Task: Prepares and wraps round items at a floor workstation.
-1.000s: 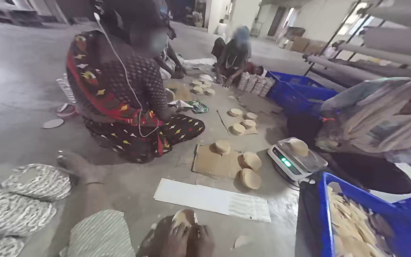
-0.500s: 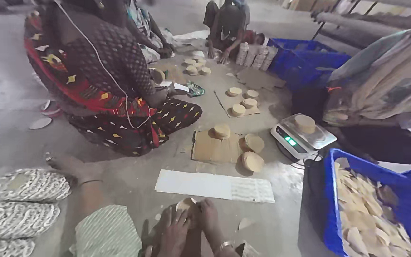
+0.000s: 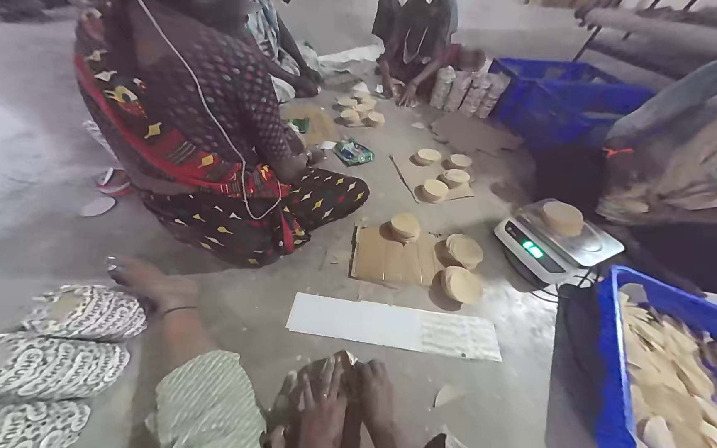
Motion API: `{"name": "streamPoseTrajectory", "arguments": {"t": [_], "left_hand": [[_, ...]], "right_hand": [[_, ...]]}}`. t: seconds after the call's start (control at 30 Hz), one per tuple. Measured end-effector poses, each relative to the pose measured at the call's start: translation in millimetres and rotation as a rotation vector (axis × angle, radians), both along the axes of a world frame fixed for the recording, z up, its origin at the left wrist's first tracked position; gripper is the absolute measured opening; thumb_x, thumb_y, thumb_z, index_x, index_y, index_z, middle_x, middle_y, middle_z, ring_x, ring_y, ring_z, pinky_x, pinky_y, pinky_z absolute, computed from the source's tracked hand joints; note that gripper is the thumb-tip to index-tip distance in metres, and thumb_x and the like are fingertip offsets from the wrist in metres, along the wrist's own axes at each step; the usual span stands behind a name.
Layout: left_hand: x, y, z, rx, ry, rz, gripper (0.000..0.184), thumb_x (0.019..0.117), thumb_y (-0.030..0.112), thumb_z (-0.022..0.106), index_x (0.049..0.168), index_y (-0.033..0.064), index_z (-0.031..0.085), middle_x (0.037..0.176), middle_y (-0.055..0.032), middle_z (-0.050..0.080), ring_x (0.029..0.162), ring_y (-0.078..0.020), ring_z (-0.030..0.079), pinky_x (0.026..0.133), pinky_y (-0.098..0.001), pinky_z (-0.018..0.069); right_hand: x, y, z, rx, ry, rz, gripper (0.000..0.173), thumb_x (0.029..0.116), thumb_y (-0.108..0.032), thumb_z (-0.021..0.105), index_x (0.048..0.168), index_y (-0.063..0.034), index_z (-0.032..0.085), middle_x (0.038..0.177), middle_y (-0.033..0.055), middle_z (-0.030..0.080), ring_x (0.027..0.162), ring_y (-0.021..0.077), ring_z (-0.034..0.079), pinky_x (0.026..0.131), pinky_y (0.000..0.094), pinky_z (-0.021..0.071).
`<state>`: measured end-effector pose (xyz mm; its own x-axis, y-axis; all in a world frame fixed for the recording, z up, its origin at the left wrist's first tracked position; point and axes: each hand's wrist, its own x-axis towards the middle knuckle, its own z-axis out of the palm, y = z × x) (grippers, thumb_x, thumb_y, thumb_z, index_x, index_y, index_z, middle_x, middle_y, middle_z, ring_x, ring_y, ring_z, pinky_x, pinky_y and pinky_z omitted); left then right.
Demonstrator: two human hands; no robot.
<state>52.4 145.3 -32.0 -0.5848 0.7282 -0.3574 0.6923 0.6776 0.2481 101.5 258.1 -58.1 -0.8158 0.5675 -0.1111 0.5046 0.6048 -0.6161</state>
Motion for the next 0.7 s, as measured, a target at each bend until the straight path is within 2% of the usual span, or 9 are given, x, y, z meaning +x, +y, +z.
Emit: {"name": "streamPoseTrajectory", "arguments": {"t": [0.03,0.1,0.2,0.3,0.4,0.47,0.5,0.63,0.7], "left_hand": [[4,0,1,-0.007,0.009,0.019,0.038,0.0942,0.0,0.06,0.131,0.0036,0.068,0.166,-0.0154,0.033,0.153,-0.044,0.026,0.115,-0.0785,0.0114],[16,-2,-4,0.023,0.038,0.064,0.041,0.0932,0.0,0.061,0.133,0.0055,0.068,0.164,-0.0149,0.038,0.151,-0.0452,0.032,0.114,-0.0789,0.0142],[13,0,-6,0.069,0.009,0.101,0.031,0.0933,-0.001,0.061,0.12,0.0043,0.075,0.163,-0.0127,0.04,0.154,-0.0415,0.026,0.116,-0.0773,0.0081],[10,-3,-8,0.084,0.054,0.083,0.03,0.0962,0.001,0.058,0.12,0.0072,0.076,0.163,-0.0132,0.04,0.152,-0.0454,0.029,0.114,-0.0785,0.0127],[0,-10,2,-0.013,0.058,0.092,0.037,0.0984,0.002,0.055,0.131,0.0127,0.071,0.165,-0.013,0.036,0.153,-0.0487,0.023,0.116,-0.078,0.0117],[-3,-13,11,-0.103,0.023,0.083,0.046,0.0983,0.0,0.054,0.142,0.0135,0.063,0.167,-0.0169,0.029,0.154,-0.0497,0.019,0.116,-0.0769,0.01],[-1,-16,11,-0.103,0.022,0.093,0.049,0.0975,0.0,0.055,0.143,0.015,0.062,0.167,-0.0192,0.029,0.153,-0.05,0.02,0.117,-0.0753,0.0122],[10,-23,-7,0.067,0.043,0.206,0.042,0.0928,0.002,0.062,0.131,0.0162,0.072,0.159,-0.0196,0.043,0.149,-0.0476,0.032,0.116,-0.0707,0.0248],[6,-21,-6,0.077,0.029,0.2,0.034,0.0933,0.007,0.065,0.125,0.0145,0.075,0.157,-0.0199,0.045,0.149,-0.047,0.033,0.114,-0.0712,0.0267]], "right_hand": [[11,-12,3,0.065,-0.081,0.078,0.029,0.0963,-0.006,0.061,0.123,-0.0022,0.072,0.124,0.0232,0.068,0.116,0.0424,0.064,0.096,0.0544,0.0535],[24,-23,11,0.043,-0.191,0.139,0.033,0.0974,-0.005,0.058,0.128,-0.0034,0.071,0.136,0.0246,0.062,0.127,0.0441,0.058,0.103,0.0563,0.0487],[-3,11,9,-0.156,-0.093,-0.007,0.023,0.0941,-0.006,0.065,0.113,-0.0011,0.075,0.117,0.022,0.07,0.114,0.0384,0.065,0.098,0.0505,0.0525],[-36,43,1,-0.329,-0.077,0.068,0.023,0.0983,-0.01,0.062,0.117,-0.0014,0.074,0.121,0.02,0.069,0.118,0.0345,0.064,0.105,0.049,0.0485],[-26,33,7,-0.151,-0.125,0.234,0.024,0.0989,-0.008,0.059,0.115,-0.0009,0.075,0.12,0.0208,0.07,0.118,0.037,0.065,0.102,0.0508,0.0503],[2,3,13,-0.005,-0.232,0.348,0.033,0.1004,-0.004,0.054,0.131,0.0004,0.066,0.133,0.0239,0.063,0.124,0.0418,0.06,0.102,0.0534,0.0511],[16,-13,16,0.018,-0.25,0.373,0.035,0.1001,-0.002,0.054,0.133,0.0024,0.065,0.136,0.0257,0.06,0.125,0.0437,0.058,0.102,0.0535,0.0501],[10,-7,13,-0.145,-0.164,0.156,0.027,0.0969,-0.005,0.059,0.12,-0.0022,0.073,0.121,0.021,0.069,0.117,0.0386,0.065,0.098,0.0523,0.0531],[-14,14,9,-0.279,-0.112,0.044,0.027,0.0984,-0.013,0.063,0.123,-0.0044,0.072,0.124,0.0186,0.068,0.117,0.0338,0.065,0.102,0.0484,0.0517]]}}
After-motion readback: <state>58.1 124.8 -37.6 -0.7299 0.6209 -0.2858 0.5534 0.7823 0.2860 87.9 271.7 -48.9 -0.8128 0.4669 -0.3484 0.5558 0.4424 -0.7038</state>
